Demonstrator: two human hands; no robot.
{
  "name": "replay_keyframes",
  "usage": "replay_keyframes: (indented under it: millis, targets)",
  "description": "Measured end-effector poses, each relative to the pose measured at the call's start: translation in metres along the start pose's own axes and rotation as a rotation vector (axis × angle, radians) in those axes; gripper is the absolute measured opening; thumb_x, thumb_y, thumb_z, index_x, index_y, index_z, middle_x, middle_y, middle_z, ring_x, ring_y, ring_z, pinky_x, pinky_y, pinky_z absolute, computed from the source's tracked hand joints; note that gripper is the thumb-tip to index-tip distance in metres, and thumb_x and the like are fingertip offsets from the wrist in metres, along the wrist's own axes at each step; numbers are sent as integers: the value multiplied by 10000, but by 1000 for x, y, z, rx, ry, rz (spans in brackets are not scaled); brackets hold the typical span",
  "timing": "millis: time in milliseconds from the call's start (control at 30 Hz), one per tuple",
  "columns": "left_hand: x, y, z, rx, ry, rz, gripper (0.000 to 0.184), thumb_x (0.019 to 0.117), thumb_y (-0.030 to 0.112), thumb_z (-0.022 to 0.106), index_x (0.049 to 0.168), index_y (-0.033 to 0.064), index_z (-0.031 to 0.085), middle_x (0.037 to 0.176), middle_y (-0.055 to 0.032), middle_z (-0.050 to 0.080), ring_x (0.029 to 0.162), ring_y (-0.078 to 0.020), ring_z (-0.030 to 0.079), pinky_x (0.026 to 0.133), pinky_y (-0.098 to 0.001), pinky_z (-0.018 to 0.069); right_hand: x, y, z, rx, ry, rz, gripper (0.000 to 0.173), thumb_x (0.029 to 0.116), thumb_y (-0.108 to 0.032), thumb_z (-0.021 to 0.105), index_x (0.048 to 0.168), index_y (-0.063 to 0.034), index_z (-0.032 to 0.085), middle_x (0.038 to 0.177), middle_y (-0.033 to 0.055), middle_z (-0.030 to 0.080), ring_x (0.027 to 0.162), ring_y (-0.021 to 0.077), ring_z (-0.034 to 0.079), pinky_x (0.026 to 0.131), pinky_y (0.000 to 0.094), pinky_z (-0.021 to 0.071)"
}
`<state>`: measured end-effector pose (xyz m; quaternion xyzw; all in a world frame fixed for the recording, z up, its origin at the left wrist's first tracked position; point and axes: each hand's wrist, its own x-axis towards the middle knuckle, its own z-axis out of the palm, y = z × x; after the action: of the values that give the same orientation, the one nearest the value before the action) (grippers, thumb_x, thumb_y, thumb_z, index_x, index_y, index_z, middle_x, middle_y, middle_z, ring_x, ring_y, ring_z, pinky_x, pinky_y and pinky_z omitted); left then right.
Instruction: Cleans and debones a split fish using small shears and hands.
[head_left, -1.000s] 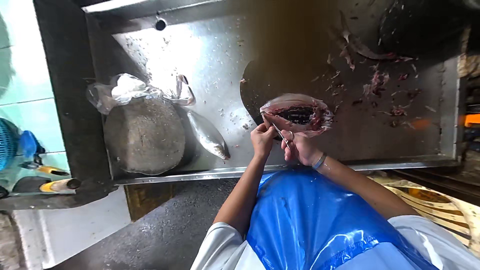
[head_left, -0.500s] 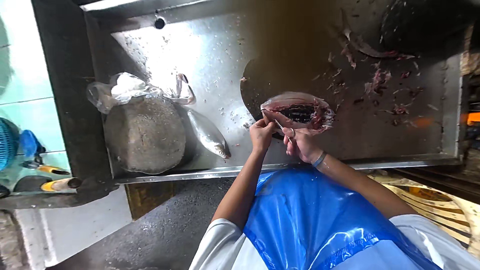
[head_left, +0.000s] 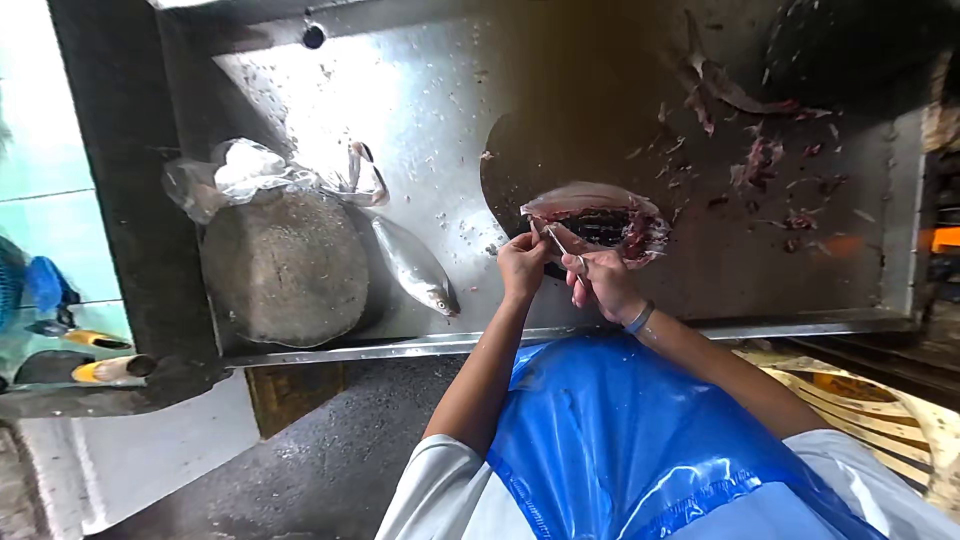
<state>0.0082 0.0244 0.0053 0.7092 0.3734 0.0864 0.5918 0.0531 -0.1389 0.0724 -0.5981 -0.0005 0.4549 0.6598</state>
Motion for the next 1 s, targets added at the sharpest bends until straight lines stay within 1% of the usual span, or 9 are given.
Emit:
replay_keyframes:
  millis: [133,200,300,367,500,667,767,867,1000]
  targets:
    - [1,3,-2,-33,3,29,120,895,97,719,983,27,762,809,-43,754,712,-100,709,709,-335,608,-5,1,-1,4,-125,219,639,1032,-655,433,880,-80,665,587,29,595,484,123,589,502,301,550]
    - [3,2,-3,-9,6,37,109,883,93,734,971,40,772,801,-31,753,705,-88,702,699,-325,598,8,-4,0,54,-107,220,537,1088,-500,429,862,-55,627,583,6,575,490,114,584,516,300,561]
    - [5,3,-3,22,21,35,71,878,114,768,913,52,770,773,-20,744,689,-80,689,693,-328,588,14,-5,6,51,21,15,417,1058,-284,578,750,-9,632,538,25,576,431,114,548,459,293,529]
    - [5,1,-1,5,36,51,85,876,110,774,931,47,770,779,-27,748,686,-81,692,690,-319,593,7,-8,7,1,7,-34,438,1055,-328,588,755,-14,644,540,40,591,428,122,563,448,292,533]
    - [6,1,-1,-69,37,92,142,893,78,744,1020,20,766,850,-52,766,749,-95,720,740,-314,616,4,-8,4,37,-127,178,573,1059,-567,451,850,-68,642,568,8,565,463,103,562,471,281,536]
    - [11,-1,-1,1,78,104,94,879,111,779,953,53,782,829,-23,769,737,-68,715,737,-301,607,20,-9,10,22,27,41,465,1062,-346,573,747,-9,631,516,33,568,410,111,526,423,279,489]
    - [11,1,0,22,90,101,100,863,117,790,943,60,777,807,-17,760,715,-65,703,722,-302,598,11,-3,12,-26,-4,3,515,1047,-456,572,764,-33,651,519,43,577,405,109,527,405,262,470]
    - [11,1,0,76,95,144,146,899,119,754,1026,51,774,880,-25,776,780,-59,724,781,-291,611,6,-8,11,36,-88,167,561,1059,-573,462,866,-75,637,577,8,562,465,98,543,470,269,519]
    - [15,10,0,173,102,100,125,881,187,775,952,84,780,845,-11,762,782,-75,706,788,-337,580,0,-18,14,6,-5,30,492,1054,-491,541,782,-88,613,531,-5,513,417,84,474,433,246,464]
